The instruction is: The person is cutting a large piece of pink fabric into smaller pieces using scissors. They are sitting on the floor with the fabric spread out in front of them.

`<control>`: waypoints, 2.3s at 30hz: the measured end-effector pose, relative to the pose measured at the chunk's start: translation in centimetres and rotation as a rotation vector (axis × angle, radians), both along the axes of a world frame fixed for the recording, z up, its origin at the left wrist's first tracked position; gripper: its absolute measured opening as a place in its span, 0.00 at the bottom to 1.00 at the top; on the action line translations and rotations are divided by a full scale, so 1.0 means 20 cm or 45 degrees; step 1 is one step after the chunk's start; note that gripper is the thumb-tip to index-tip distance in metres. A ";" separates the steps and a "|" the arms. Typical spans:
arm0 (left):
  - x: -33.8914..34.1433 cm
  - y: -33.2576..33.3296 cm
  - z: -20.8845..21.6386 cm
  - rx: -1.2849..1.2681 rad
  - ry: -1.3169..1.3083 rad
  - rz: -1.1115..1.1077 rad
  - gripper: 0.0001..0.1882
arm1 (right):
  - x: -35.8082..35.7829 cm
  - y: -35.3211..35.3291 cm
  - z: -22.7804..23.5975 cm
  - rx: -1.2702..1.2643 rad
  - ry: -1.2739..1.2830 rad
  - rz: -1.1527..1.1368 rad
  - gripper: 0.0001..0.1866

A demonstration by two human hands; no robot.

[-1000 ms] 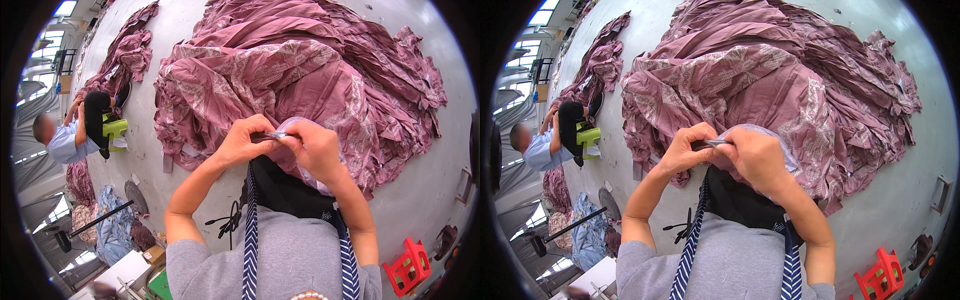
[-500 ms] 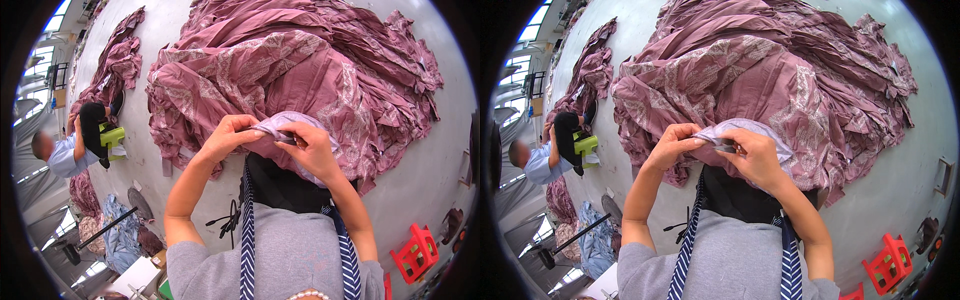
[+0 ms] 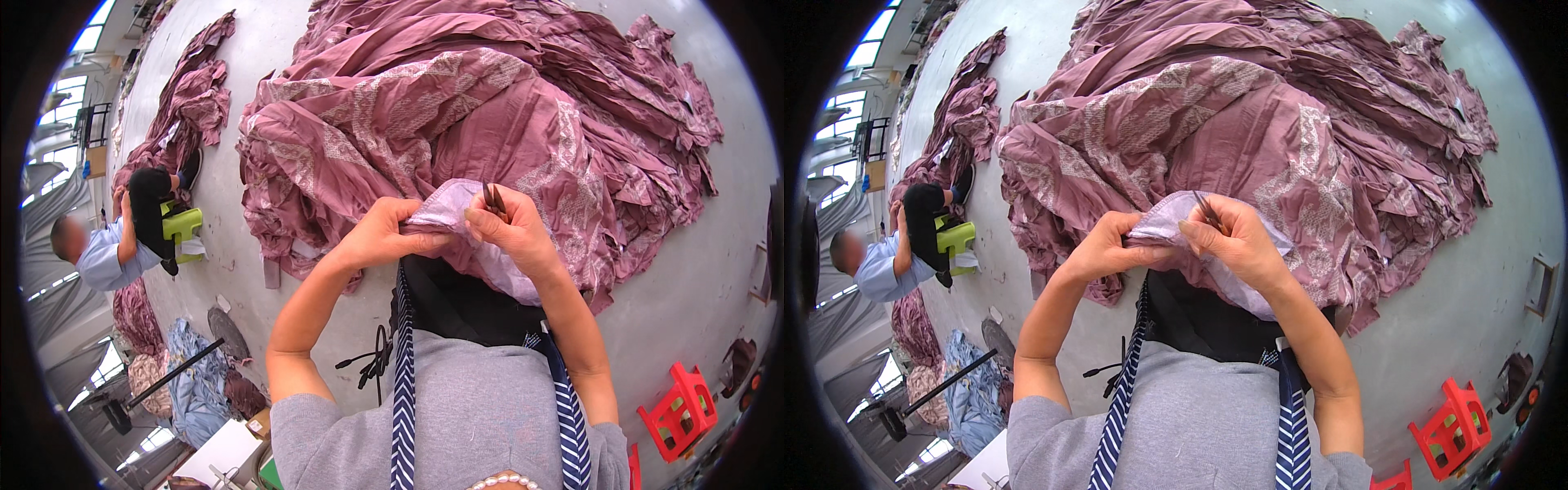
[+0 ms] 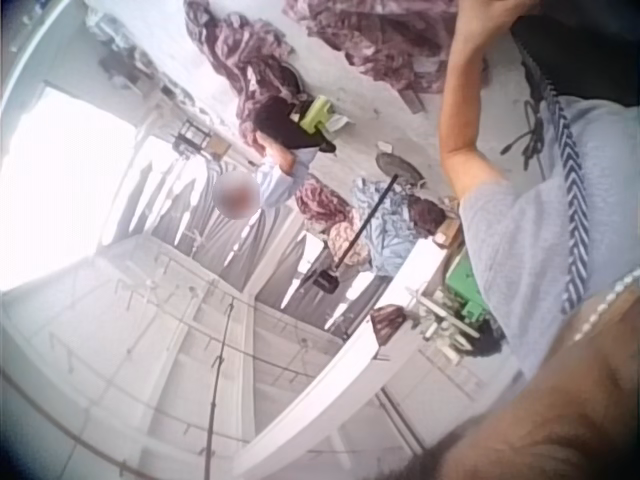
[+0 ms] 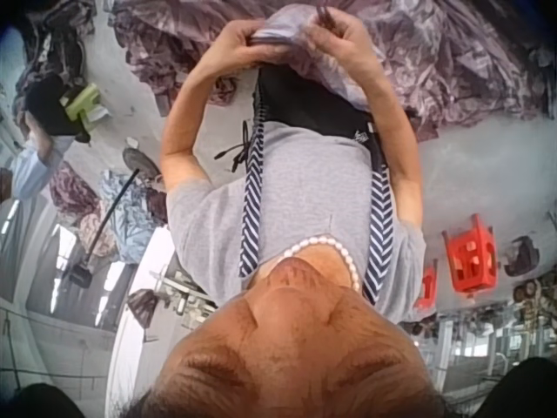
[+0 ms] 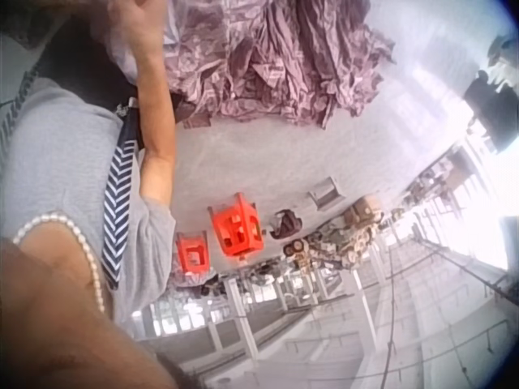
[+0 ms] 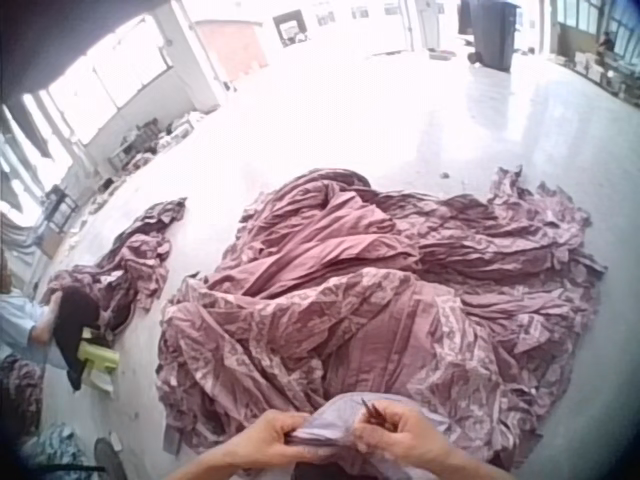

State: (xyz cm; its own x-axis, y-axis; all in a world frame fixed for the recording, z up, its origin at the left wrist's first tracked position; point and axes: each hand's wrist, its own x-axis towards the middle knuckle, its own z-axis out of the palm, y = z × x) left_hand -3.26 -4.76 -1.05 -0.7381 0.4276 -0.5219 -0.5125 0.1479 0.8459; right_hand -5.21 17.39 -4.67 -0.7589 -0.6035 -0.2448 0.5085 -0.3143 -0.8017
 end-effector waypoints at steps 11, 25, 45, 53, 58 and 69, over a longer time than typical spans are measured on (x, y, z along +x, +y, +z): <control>-0.01 -0.01 0.02 0.082 -0.173 0.181 0.13 | 0.15 0.01 0.11 0.825 0.916 -0.315 0.12; 0.00 -0.02 0.01 0.153 -0.190 0.190 0.13 | 0.13 -0.10 0.03 0.861 1.030 -0.387 0.11; 0.01 0.20 0.09 -0.659 1.398 -0.377 0.29 | 0.16 0.56 0.02 0.587 0.291 -0.917 0.08; 0.01 0.71 -0.19 -0.337 1.621 -1.295 0.12 | 0.28 0.64 -0.02 0.622 0.231 -0.984 0.08; -0.06 0.57 -0.12 0.000 0.266 -0.377 0.07 | 0.33 0.69 -0.04 0.766 0.214 -0.972 0.08; -0.03 0.54 -0.26 0.392 -0.332 0.177 0.05 | 0.40 0.56 0.06 0.946 0.773 -0.551 0.13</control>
